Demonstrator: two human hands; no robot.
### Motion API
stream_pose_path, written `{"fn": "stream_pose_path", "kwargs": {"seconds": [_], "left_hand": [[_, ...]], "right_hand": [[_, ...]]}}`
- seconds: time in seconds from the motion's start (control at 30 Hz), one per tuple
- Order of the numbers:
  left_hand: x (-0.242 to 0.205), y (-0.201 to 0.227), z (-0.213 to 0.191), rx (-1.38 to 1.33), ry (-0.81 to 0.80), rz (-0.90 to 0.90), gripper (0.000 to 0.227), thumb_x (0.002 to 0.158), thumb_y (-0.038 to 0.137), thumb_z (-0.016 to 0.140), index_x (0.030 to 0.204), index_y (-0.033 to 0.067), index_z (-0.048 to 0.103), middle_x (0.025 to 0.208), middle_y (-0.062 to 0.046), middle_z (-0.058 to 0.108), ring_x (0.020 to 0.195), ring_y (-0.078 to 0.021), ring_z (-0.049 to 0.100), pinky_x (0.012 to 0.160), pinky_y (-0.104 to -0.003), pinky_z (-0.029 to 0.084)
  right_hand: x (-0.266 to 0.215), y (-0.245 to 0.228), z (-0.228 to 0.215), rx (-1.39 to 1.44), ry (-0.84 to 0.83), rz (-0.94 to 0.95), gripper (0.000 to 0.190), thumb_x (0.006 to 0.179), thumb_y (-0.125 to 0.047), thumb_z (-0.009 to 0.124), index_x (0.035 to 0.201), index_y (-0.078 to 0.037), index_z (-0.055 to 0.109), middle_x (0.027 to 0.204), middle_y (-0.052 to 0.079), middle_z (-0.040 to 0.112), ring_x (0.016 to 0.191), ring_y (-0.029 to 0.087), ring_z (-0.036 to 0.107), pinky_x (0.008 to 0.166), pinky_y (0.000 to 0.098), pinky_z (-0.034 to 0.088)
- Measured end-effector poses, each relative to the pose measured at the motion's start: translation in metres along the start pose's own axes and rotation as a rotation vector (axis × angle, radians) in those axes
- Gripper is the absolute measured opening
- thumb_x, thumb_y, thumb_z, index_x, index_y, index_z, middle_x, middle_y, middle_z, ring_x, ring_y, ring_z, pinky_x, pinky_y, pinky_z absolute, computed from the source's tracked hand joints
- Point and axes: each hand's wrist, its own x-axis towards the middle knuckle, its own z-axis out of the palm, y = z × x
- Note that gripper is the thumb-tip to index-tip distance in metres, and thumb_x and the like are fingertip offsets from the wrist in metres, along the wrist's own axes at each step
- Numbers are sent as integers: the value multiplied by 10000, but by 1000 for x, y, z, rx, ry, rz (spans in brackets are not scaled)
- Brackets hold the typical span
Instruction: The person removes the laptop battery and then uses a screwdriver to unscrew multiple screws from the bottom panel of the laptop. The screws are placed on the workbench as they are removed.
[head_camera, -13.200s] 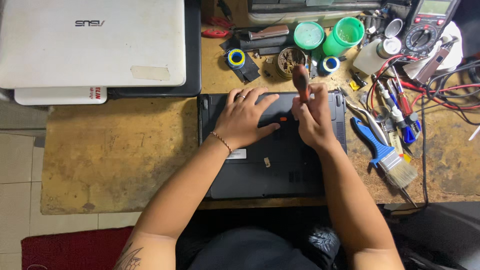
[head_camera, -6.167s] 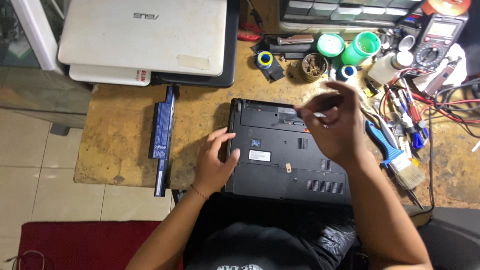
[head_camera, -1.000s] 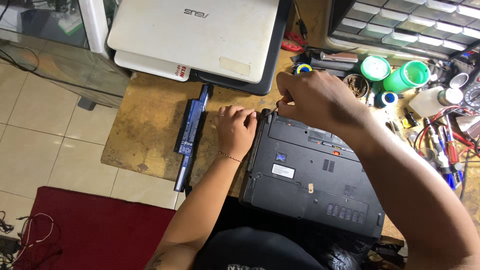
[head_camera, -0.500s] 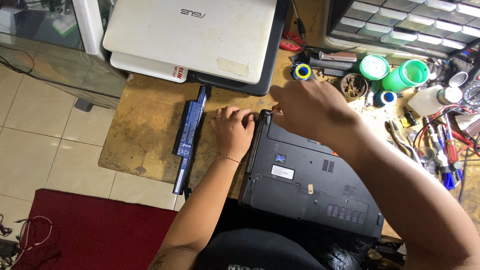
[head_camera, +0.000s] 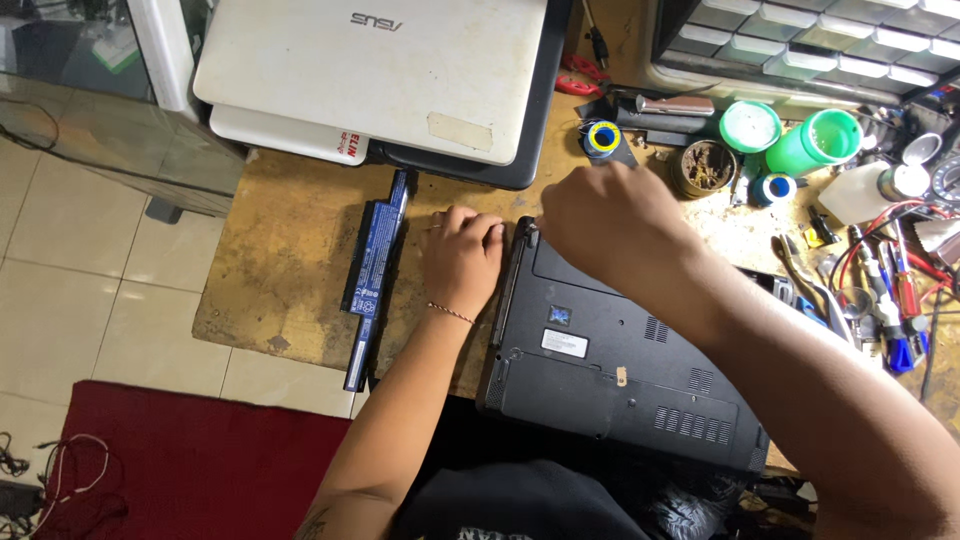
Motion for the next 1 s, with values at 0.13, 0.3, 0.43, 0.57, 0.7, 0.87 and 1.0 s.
{"fn": "stream_pose_path", "kwargs": {"seconds": [0.13, 0.3, 0.43, 0.57, 0.7, 0.87, 1.0], "left_hand": [[4, -18, 11, 90, 66, 32, 66, 863, 299, 796, 925, 291, 772, 943, 52, 646, 939, -260, 705, 785, -448, 570], [4, -36, 8, 114, 216, 40, 105, 864, 309, 826, 918, 280, 741, 927, 36, 654, 796, -284, 712, 678, -439, 592], [6, -27, -2, 127, 218, 57, 166, 882, 340, 822, 1018, 265, 765, 986, 24, 657, 865, -297, 720, 702, -441, 593], [6, -27, 23, -143, 182, 254, 327, 935, 438, 796, 1217, 299, 708, 1133, 12, 625, 1048, -289, 686, 818, -436, 571], [4, 5, -13, -226, 30, 436, 478, 925, 477, 749, 1330, 236, 672, 1266, -21, 637, 1182, -301, 683, 936, -475, 548], [2, 2, -11, -309, -47, 514, 336, 1020, 353, 695, 1254, 115, 733, 1402, -84, 702, 1339, -269, 664, 1103, -418, 513], [0, -4, -3, -305, -29, 535, 391, 988, 366, 739, 1282, 108, 737, 1389, -98, 716, 1298, -261, 685, 1087, -417, 515]], "right_hand": [[-8, 1, -7, -65, 82, -142, 102, 966, -132, 734, 1015, -129, 823, 1056, 134, 739, 906, 358, 790, 656, 477, 687], [-15, 4, -18, 15, 76, -215, 218, 995, -119, 705, 1187, -182, 785, 1175, 133, 703, 959, 335, 788, 711, 438, 707], [-12, 0, -15, 265, 28, -144, 279, 1103, -252, 569, 1316, -122, 695, 1025, 165, 717, 844, 323, 794, 728, 430, 692], [-5, 4, -3, 184, 22, -83, 363, 1083, -240, 559, 1406, -77, 588, 937, 192, 746, 715, 371, 798, 623, 486, 664], [-17, 0, -14, 175, 76, -146, 542, 950, -112, 688, 1455, -106, 490, 1134, 227, 638, 767, 445, 796, 649, 543, 672], [-12, 7, -3, 189, 81, -150, 457, 986, -201, 639, 1406, -51, 540, 1030, 224, 739, 814, 466, 805, 670, 553, 666], [-15, 5, -9, 231, 97, -103, 465, 960, -306, 646, 1362, -78, 598, 1003, 206, 744, 800, 452, 805, 641, 536, 664]]}}
